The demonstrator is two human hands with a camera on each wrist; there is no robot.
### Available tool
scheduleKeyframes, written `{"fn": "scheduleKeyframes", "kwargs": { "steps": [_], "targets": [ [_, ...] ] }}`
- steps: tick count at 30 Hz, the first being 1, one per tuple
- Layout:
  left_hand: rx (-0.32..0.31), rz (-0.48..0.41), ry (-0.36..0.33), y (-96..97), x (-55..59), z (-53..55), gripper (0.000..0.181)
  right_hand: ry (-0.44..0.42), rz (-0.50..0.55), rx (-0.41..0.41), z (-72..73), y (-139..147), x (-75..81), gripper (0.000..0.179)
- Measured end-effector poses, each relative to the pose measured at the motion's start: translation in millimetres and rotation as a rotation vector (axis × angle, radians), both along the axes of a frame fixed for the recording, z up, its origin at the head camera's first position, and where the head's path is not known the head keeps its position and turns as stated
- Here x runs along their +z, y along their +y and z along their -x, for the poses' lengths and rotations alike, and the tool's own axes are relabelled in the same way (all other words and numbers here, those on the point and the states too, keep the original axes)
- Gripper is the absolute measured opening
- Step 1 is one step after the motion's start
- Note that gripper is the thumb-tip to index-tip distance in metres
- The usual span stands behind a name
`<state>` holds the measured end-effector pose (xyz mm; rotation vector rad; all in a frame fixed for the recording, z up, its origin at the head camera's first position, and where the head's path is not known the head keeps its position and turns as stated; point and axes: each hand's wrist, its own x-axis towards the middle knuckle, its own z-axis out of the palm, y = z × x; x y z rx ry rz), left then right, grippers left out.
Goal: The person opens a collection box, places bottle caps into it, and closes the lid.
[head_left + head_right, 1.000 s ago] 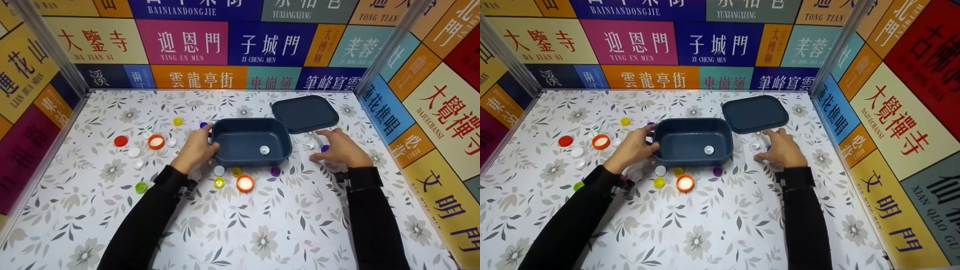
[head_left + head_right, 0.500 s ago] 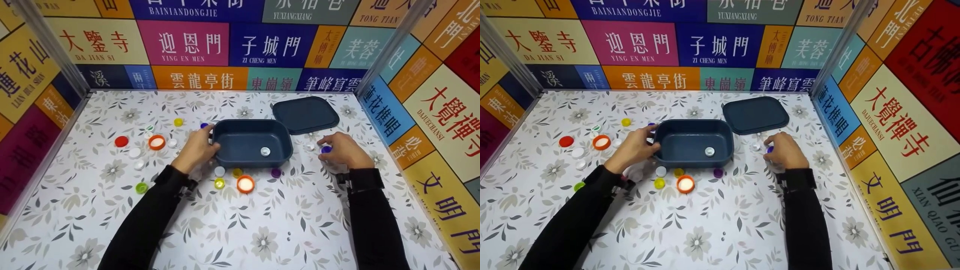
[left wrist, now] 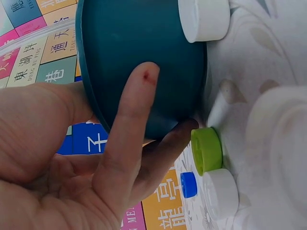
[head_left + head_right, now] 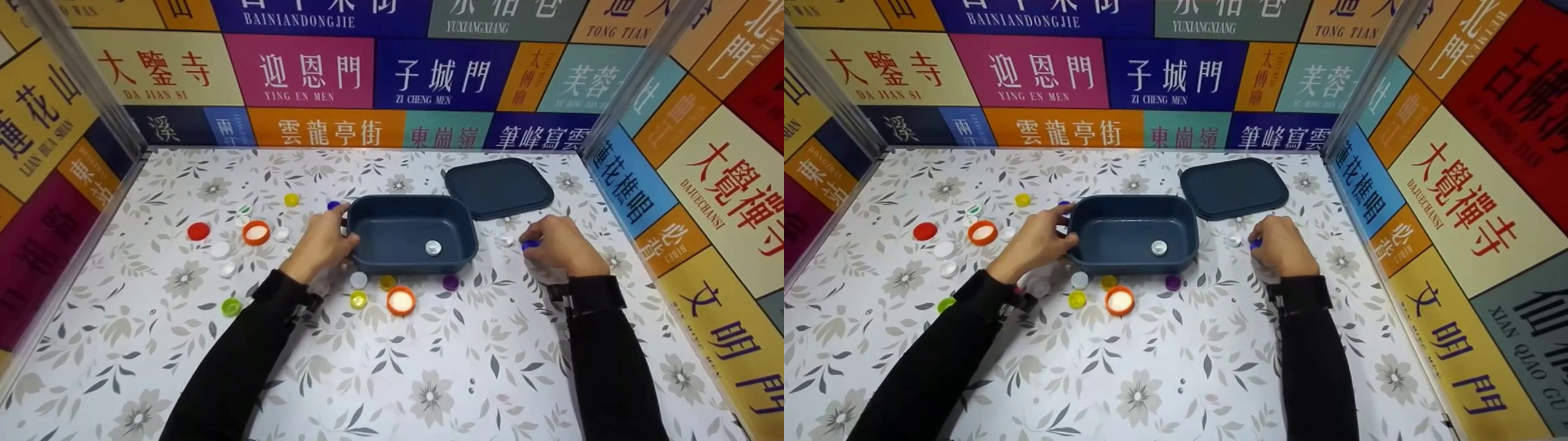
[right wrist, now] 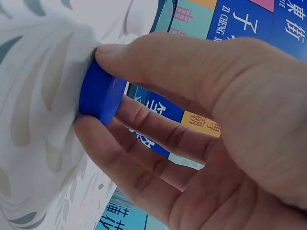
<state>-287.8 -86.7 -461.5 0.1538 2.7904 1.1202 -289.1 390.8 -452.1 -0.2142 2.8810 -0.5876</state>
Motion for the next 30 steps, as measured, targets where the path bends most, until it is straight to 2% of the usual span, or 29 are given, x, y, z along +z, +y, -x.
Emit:
{"fn": "scheduleKeyframes", "kwargs": {
  "steps": [7, 12, 21, 30],
  "targets": [
    [-0.002, 0.010, 0.005, 0.6, -0.2, -0.2, 0.081, 0.019, 0.015, -0.007, 0.9, -5.7, 2.1, 0.035],
    [-0.003, 0.018, 0.005, 0.8, -0.5, 0.3, 0.080, 0.076, 0.037, -0.001, 2.1, -16.2, 8.4, 0.039],
    [-0.028, 0.011, 0.063, 0.6, -4.2, -0.2, 0.078, 0.327, 0.063, 0.101, -6.6, -42.6, 25.4, 0.027],
    [-0.016, 0.010, 0.038, -0.9, -2.3, 0.8, 0.079, 0.441, 0.140, 0.137, -9.7, -81.9, 37.3, 0.028]
  ]
}}
